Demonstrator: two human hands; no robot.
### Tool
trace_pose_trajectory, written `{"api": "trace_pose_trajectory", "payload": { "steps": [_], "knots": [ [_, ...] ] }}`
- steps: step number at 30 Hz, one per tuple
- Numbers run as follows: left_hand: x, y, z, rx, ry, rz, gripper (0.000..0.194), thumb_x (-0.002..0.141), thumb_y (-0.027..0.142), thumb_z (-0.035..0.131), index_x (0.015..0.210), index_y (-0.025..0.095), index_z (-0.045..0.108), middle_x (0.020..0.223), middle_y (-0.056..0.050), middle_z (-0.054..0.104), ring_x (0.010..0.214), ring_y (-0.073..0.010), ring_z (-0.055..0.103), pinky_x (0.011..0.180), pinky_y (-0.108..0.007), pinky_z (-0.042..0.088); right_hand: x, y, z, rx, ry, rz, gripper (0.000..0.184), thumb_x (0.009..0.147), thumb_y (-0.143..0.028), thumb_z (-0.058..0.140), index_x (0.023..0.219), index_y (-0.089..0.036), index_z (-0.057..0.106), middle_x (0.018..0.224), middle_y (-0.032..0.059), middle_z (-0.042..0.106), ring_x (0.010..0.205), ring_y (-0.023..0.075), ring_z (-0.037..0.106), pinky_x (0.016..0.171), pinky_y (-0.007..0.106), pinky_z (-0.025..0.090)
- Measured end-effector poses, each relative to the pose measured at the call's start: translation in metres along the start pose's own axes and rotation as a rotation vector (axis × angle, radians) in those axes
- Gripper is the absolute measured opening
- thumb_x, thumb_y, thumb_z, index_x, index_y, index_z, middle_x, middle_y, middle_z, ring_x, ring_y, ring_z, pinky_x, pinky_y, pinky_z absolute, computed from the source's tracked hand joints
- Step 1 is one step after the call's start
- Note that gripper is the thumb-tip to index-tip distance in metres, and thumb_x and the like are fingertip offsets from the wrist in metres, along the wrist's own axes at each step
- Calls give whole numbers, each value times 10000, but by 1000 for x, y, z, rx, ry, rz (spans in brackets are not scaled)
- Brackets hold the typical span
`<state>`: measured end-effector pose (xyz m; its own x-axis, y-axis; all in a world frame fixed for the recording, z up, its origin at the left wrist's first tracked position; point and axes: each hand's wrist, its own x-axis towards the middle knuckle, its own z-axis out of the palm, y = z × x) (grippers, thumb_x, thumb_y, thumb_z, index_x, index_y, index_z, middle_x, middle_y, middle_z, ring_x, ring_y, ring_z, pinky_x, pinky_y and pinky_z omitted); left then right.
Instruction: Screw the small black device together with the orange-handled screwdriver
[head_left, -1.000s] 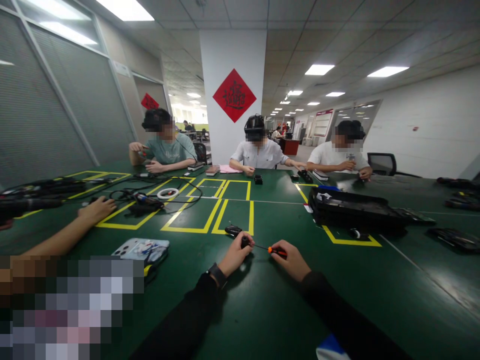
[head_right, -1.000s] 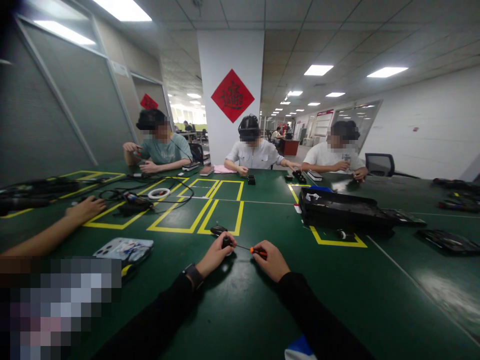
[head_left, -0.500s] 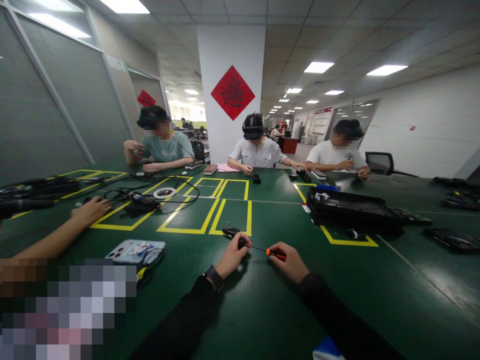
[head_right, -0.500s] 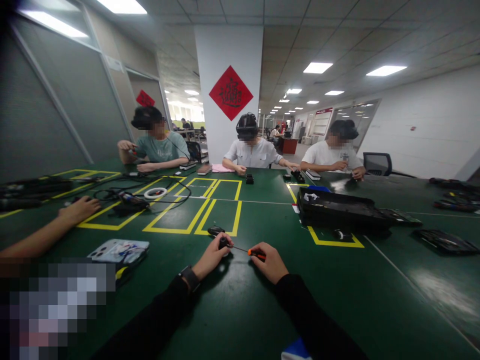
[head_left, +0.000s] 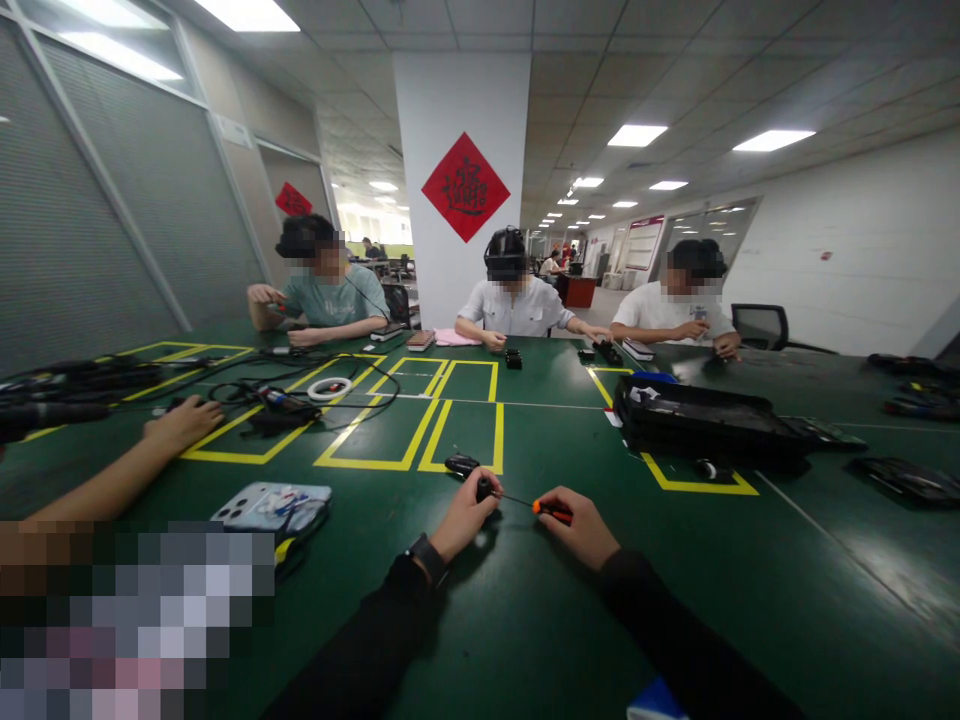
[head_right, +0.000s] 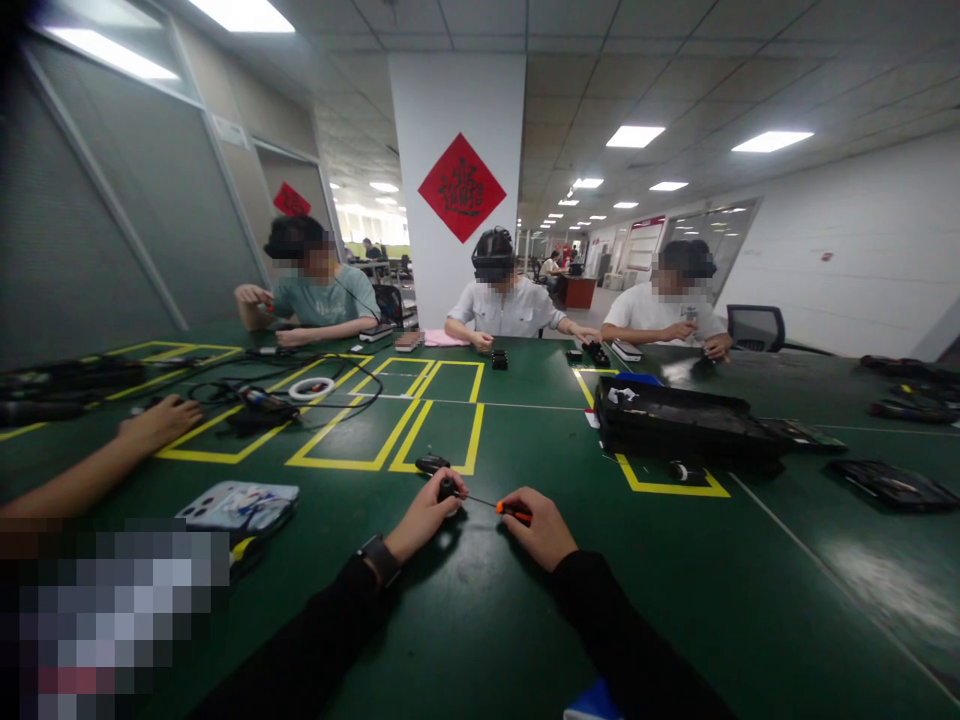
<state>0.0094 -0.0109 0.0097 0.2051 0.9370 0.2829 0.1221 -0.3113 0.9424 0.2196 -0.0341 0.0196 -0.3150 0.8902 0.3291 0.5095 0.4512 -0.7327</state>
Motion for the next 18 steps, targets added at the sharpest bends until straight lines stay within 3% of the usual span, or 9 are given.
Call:
{"api": "trace_pose_trajectory", "payload": {
  "steps": [5, 12, 18],
  "knots": [
    [-2, 2, 0, 10, -4, 4, 170, 676, 108, 473, 832, 172, 492, 815, -10, 552, 792, -142, 514, 763, -273, 399, 0, 0, 0, -14, -2, -5, 144, 741, -216, 541, 866, -169, 595, 852, 31, 598, 806, 147, 565, 754, 299, 465],
    [-1, 1, -1, 67, -2, -6, 122, 734, 271, 506, 811, 176, 507, 758, 4, 534, 717, -131, 491, 694, -246, 385, 0, 3, 1, 1, -21, -32, 173, 738, -220, 548, 900, -174, 591, 871, 31, 588, 817, 145, 557, 771, 296, 453],
    [-1, 0, -1, 86, -2, -4, 131, 735, 288, 507, 807, 179, 515, 758, 7, 533, 709, -130, 486, 683, -239, 379, 3, 3, -2, -33, -27, -33, 163, 784, -230, 499, 901, -176, 598, 892, 49, 576, 837, 160, 535, 776, 311, 434]
  ]
}}
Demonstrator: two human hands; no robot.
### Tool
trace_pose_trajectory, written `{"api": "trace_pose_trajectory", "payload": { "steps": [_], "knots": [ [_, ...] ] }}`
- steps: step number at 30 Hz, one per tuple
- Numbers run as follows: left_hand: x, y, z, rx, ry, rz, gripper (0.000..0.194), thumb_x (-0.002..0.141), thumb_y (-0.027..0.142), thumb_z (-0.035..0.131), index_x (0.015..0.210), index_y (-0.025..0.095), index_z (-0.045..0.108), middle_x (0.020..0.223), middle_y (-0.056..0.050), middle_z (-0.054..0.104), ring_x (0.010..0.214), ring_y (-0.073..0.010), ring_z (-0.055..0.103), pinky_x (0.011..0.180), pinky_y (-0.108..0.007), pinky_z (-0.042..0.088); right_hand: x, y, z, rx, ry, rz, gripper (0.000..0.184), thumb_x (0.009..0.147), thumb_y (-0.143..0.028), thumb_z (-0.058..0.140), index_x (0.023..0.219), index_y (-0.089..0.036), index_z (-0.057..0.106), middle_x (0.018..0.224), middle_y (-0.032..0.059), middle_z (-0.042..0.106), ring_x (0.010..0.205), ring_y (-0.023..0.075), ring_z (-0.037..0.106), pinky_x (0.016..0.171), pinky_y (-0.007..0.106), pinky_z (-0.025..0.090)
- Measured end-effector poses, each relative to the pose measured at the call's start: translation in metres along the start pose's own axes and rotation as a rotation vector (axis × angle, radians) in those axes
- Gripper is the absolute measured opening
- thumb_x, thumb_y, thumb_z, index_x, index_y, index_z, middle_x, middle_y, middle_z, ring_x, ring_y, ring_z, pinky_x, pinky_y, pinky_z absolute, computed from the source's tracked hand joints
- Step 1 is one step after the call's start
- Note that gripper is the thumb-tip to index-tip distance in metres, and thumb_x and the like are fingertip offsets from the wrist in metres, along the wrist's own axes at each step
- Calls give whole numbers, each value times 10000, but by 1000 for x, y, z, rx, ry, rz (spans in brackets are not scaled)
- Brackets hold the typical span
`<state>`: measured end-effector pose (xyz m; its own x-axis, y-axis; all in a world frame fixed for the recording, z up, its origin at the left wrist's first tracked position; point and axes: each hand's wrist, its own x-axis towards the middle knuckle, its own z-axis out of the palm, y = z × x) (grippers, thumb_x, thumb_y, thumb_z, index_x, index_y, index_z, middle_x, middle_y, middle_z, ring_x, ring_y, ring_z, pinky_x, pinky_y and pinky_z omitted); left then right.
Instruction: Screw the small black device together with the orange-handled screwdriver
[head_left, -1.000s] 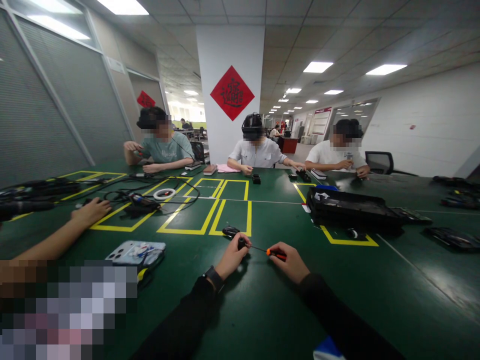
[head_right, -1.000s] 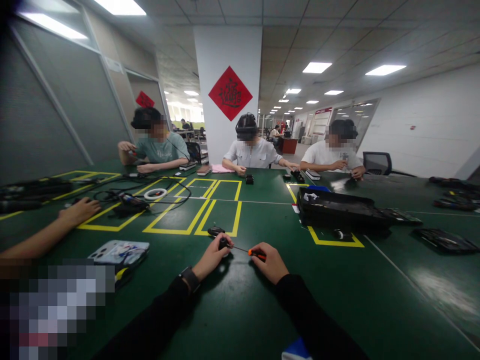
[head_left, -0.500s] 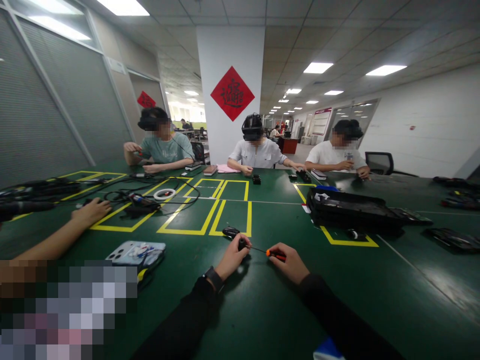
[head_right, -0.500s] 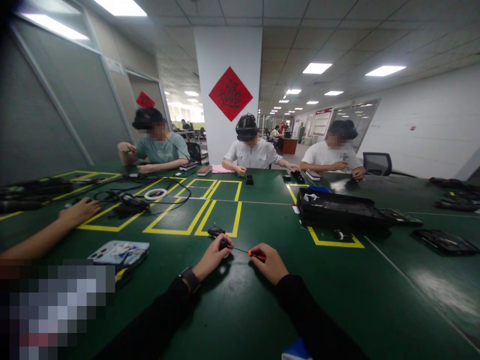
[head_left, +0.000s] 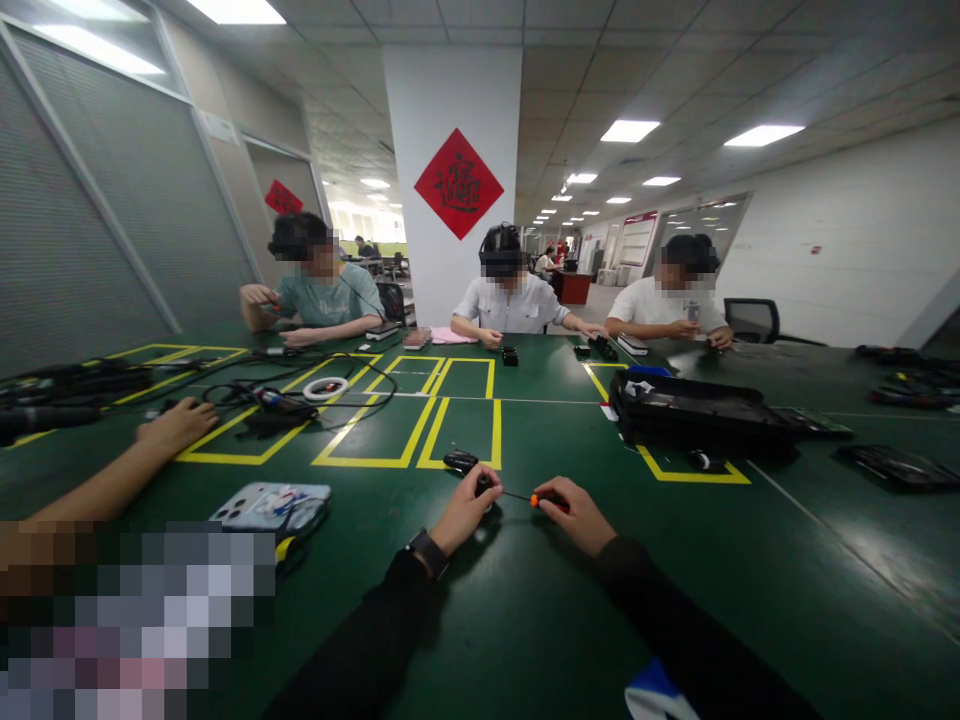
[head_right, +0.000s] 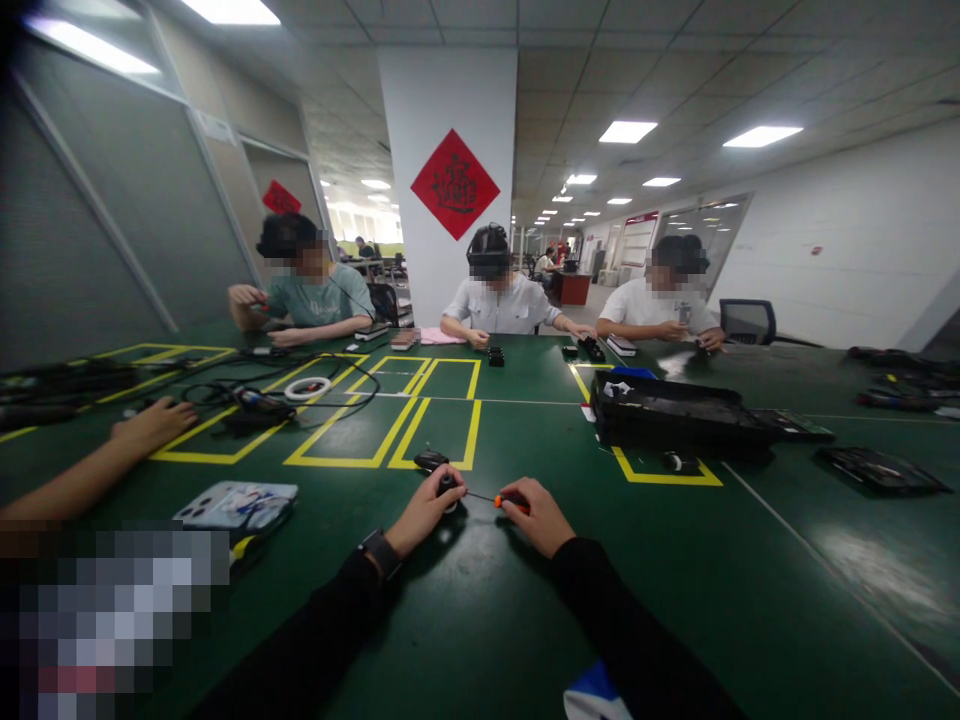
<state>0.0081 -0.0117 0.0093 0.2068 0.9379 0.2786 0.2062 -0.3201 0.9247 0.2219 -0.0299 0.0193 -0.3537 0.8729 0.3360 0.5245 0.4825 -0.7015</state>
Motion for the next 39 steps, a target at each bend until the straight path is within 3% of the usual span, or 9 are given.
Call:
{"api": "trace_pose_trajectory", "payload": {
  "steps": [3, 10, 17, 23, 29, 39],
  "knots": [
    [0, -1, -1, -11, -5, 6, 127, 735, 288, 511, 805, 182, 514, 755, 12, 535, 696, -127, 488, 677, -238, 381, 0, 0, -1, -50, -7, -34, 129, 790, -223, 488, 825, -179, 603, 845, 42, 574, 834, 165, 518, 772, 311, 417],
    [0, -2, -1, -28, -22, 12, 115, 740, 253, 502, 831, 183, 507, 815, -2, 557, 769, -140, 507, 738, -256, 384, -2, 1, 2, -39, 0, 9, 169, 737, -233, 554, 897, -178, 560, 882, 36, 547, 791, 151, 515, 719, 281, 424],
    [0, 0, -1, -25, -19, 12, 112, 740, 251, 501, 829, 183, 503, 813, 1, 560, 767, -139, 512, 736, -255, 387, 2, 3, 1, -67, -1, -75, 133, 789, -159, 451, 784, -176, 583, 840, 40, 558, 842, 168, 490, 781, 311, 387],
    [1, -2, -1, -37, -16, 17, 107, 728, 205, 490, 831, 179, 498, 814, 0, 564, 773, -136, 515, 751, -258, 387, 1, 2, 2, -72, 21, -9, 150, 733, -176, 526, 879, -172, 560, 880, 39, 542, 818, 163, 490, 747, 296, 399],
    [1, -4, -1, -32, -21, 30, 108, 729, 207, 492, 834, 182, 499, 828, -4, 563, 790, -142, 514, 762, -265, 388, 0, -3, -1, -62, -11, 21, 147, 797, -213, 462, 893, -178, 567, 889, 41, 544, 846, 159, 494, 751, 286, 401],
    [1, -3, 0, -28, -21, 16, 117, 734, 234, 501, 839, 184, 503, 829, -5, 570, 788, -145, 519, 758, -268, 393, 0, 2, 3, -220, 9, -66, 120, 819, -217, 448, 859, -166, 549, 836, 40, 533, 798, 158, 470, 722, 288, 382]
  ]
}}
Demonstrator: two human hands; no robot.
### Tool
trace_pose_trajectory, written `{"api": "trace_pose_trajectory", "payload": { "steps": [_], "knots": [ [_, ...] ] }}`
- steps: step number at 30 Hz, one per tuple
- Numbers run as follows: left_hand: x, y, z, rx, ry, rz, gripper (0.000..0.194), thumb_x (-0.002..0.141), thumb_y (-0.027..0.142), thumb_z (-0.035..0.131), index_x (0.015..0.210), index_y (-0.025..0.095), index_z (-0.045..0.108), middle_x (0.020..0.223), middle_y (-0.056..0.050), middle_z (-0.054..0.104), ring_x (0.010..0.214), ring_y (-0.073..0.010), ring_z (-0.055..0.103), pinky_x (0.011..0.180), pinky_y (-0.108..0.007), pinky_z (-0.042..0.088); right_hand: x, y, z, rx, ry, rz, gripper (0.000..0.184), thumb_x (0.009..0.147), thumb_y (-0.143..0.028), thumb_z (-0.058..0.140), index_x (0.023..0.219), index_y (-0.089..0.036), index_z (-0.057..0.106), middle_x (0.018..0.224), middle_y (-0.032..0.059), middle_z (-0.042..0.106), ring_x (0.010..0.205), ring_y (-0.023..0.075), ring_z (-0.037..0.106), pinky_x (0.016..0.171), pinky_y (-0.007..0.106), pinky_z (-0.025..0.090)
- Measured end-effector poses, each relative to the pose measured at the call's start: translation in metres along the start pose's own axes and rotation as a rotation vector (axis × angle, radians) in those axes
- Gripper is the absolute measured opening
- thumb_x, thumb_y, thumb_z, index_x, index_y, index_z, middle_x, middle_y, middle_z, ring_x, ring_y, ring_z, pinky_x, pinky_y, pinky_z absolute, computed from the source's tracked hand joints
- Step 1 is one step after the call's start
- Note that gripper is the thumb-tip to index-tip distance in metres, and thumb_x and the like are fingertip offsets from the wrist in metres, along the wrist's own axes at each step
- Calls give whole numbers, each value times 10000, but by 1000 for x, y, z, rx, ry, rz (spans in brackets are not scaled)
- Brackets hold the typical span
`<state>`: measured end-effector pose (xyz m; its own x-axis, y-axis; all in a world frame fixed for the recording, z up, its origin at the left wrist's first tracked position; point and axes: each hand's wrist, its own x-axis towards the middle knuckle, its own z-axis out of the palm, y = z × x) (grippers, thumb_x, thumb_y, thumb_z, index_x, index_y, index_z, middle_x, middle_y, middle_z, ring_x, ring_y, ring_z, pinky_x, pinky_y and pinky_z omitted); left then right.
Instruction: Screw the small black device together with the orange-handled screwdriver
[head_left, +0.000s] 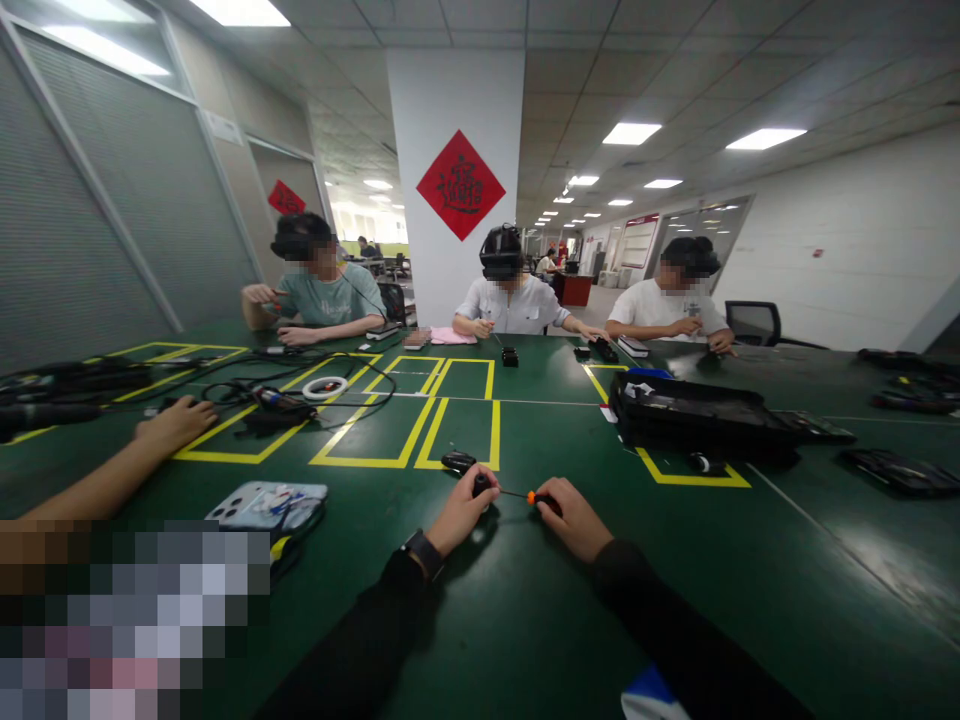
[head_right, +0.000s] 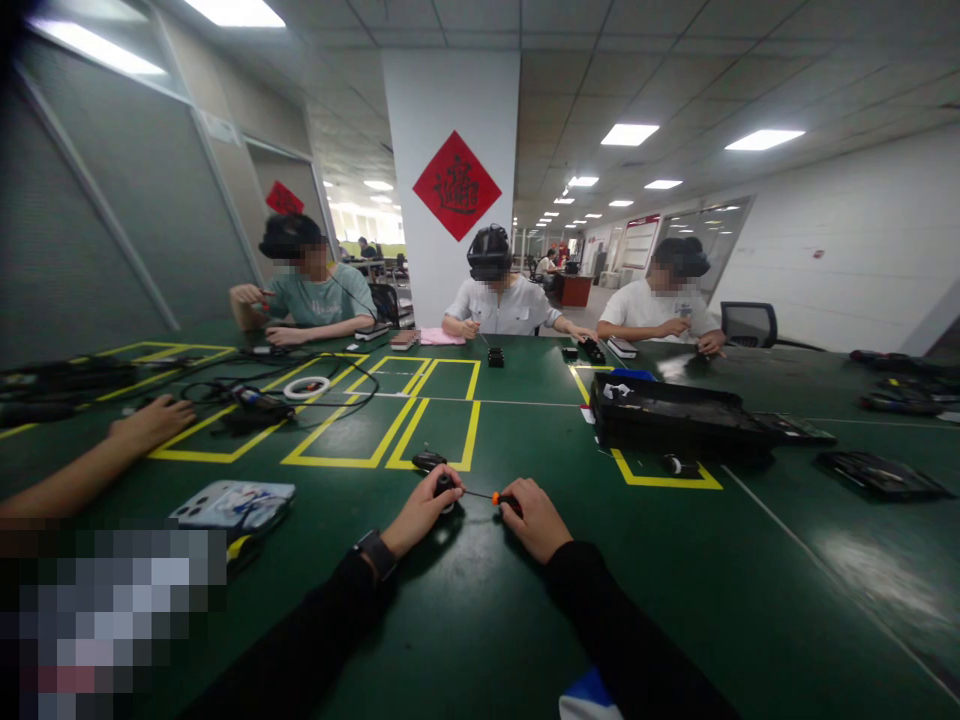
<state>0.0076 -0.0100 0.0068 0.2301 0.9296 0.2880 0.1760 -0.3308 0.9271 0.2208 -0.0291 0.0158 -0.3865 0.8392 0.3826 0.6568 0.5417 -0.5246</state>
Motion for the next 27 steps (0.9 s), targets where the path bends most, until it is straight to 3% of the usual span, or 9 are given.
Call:
{"api": "trace_pose_trajectory", "payload": {
  "steps": [7, 15, 27],
  "knots": [
    [-1, 2, -1, -12, -23, 8, 108, 746, 227, 490, 846, 186, 496, 827, 0, 559, 784, -137, 516, 752, -256, 387, 0, -2, 1, -64, -15, -63, 157, 827, -156, 403, 891, -168, 546, 868, 50, 536, 847, 169, 459, 761, 304, 376],
    [-1, 3, -1, -12, -29, 7, 105, 752, 239, 487, 843, 186, 490, 817, 5, 559, 772, -133, 514, 737, -249, 383, 0, -7, 0, -75, 13, -51, 222, 884, -214, 335, 910, -178, 552, 880, 51, 547, 860, 165, 472, 793, 314, 378],
    [-1, 0, -1, 20, -24, 12, 105, 747, 242, 491, 835, 184, 501, 821, 2, 560, 773, -137, 514, 747, -258, 386, -2, -3, 2, -201, 26, -68, 187, 863, -193, 360, 875, -167, 545, 891, 60, 537, 871, 170, 468, 793, 311, 376]
  ]
}}
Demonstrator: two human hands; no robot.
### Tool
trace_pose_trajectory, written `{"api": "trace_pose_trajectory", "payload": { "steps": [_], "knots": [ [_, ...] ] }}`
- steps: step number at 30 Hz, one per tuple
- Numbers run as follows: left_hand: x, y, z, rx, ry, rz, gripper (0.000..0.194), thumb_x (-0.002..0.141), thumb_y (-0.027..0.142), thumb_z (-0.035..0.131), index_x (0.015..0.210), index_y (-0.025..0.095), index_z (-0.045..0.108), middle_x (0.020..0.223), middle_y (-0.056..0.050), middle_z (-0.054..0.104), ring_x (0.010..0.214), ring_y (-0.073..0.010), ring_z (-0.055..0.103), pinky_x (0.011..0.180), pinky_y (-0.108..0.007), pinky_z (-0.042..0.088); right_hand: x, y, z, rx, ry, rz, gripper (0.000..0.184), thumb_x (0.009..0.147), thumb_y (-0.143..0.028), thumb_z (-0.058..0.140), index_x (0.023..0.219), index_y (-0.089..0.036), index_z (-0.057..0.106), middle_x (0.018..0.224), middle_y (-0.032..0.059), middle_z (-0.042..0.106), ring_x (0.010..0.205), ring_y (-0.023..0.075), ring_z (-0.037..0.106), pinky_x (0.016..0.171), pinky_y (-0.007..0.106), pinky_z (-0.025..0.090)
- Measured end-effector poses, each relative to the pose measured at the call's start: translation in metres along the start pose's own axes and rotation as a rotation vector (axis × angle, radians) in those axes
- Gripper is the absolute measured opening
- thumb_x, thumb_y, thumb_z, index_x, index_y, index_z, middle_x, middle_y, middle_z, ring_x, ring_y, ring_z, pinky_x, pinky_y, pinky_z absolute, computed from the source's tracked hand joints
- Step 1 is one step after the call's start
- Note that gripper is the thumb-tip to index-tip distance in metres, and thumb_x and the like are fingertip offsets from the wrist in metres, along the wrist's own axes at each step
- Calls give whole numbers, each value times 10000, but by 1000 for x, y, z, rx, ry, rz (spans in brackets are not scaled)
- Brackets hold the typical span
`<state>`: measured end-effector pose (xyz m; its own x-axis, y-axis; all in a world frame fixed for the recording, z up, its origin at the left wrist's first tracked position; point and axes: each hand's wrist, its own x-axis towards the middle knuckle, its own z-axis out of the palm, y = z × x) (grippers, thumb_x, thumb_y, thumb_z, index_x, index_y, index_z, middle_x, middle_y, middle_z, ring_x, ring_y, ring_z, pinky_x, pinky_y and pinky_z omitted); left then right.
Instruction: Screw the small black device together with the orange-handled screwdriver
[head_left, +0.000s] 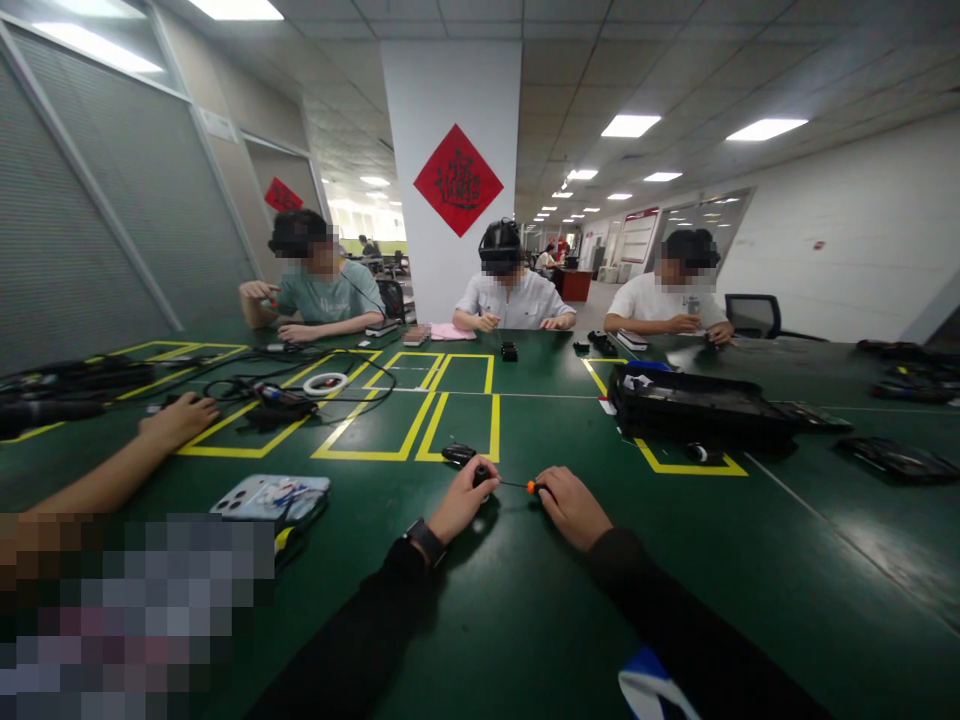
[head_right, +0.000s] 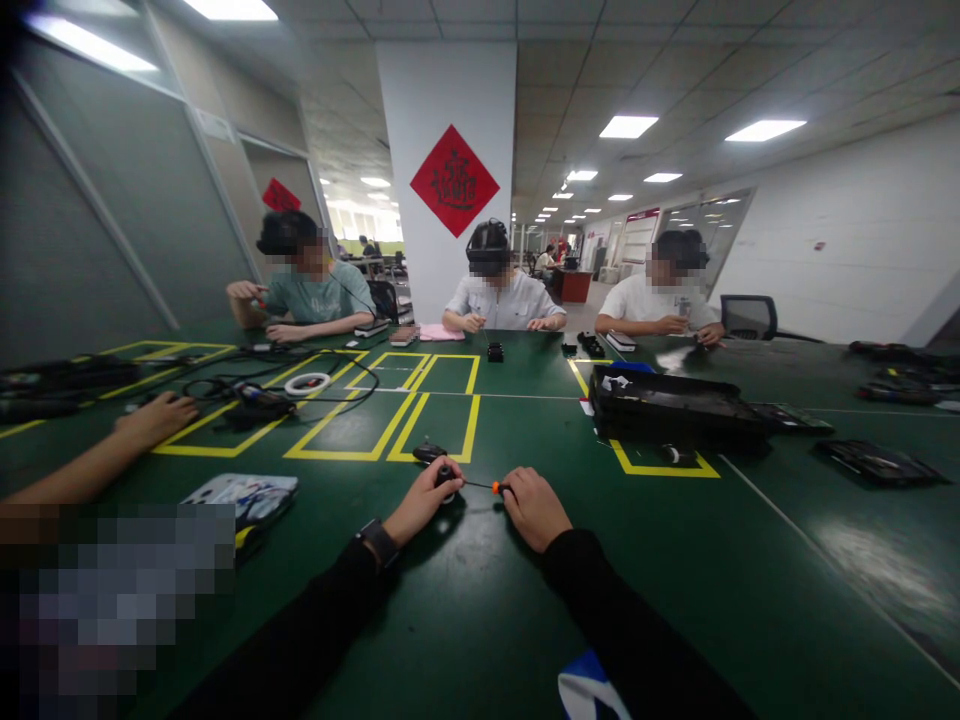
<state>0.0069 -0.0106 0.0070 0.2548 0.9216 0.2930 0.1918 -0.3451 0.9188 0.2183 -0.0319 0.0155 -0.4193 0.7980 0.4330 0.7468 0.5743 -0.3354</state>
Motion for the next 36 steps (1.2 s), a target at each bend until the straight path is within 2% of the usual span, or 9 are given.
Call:
{"api": "trace_pose_trajectory", "payload": {
  "steps": [7, 12, 20, 23, 26, 29, 32, 34, 36],
  "knots": [
    [0, 1, 0, -18, 1, -5, 114, 745, 242, 488, 842, 182, 498, 829, -4, 557, 775, -141, 514, 740, -263, 391, -2, 0, -3, 20, 10, 17, 127, 822, -197, 449, 906, -166, 540, 889, 63, 545, 869, 184, 475, 770, 318, 381],
    [-1, 2, 0, -12, 9, -17, 113, 738, 235, 488, 837, 182, 500, 823, 0, 562, 766, -137, 514, 736, -262, 394, -2, -3, -4, 44, 3, 56, 157, 809, -227, 484, 943, -167, 538, 889, 63, 551, 860, 183, 484, 763, 314, 382],
    [-1, 0, 0, -60, -8, -16, 124, 734, 238, 491, 845, 183, 493, 799, 8, 549, 716, -124, 496, 674, -241, 389, -1, 2, -3, 48, -19, 44, 191, 862, -216, 372, 886, -170, 556, 880, 53, 552, 865, 170, 476, 781, 308, 371],
    [-1, -1, 0, -51, 2, -5, 121, 735, 228, 492, 846, 182, 491, 811, 4, 549, 742, -129, 499, 708, -251, 388, 2, -5, -10, 50, 47, 45, 176, 833, -216, 427, 951, -165, 547, 945, 76, 547, 926, 199, 462, 817, 344, 360],
    [1, -4, 2, -57, 11, 31, 107, 733, 206, 493, 835, 178, 486, 812, -3, 543, 765, -139, 498, 737, -261, 386, 13, -38, -21, 67, 131, -3, 259, 806, -210, 465, 1056, -163, 513, 1055, 109, 521, 1022, 235, 422, 881, 390, 319],
    [5, -7, 3, -94, -2, 39, 115, 733, 197, 490, 846, 178, 478, 819, -22, 545, 775, -150, 503, 742, -267, 394, 31, -95, -19, 180, -20, -213, 267, 803, -201, 461, 1063, -177, 515, 1050, 84, 545, 1010, 221, 452, 892, 378, 322],
    [7, -6, 3, -78, -18, 22, 98, 690, 192, 540, 766, 176, 482, 757, -9, 539, 748, -149, 498, 739, -265, 394, 52, -156, 8, 312, -246, -428, 425, 803, -231, 457, 1223, -222, 393, 1021, 27, 574, 967, 186, 505, 868, 340, 362],
    [6, -3, 2, -53, -1, 12, 80, 719, 204, 502, 795, 183, 487, 790, 4, 538, 773, -143, 498, 761, -265, 388, 67, -187, 35, 351, -393, -483, 559, 775, -259, 483, 1298, -260, 286, 1020, 8, 580, 943, 185, 534, 783, 308, 416],
    [3, 1, 2, -35, 0, 4, 89, 730, 210, 485, 815, 185, 490, 802, 9, 540, 775, -137, 501, 759, -261, 390, 83, -210, 64, 345, -502, -515, 619, 753, -276, 491, 1320, -283, 244, 1018, 8, 586, 917, 195, 558, 730, 303, 440]
  ]
}}
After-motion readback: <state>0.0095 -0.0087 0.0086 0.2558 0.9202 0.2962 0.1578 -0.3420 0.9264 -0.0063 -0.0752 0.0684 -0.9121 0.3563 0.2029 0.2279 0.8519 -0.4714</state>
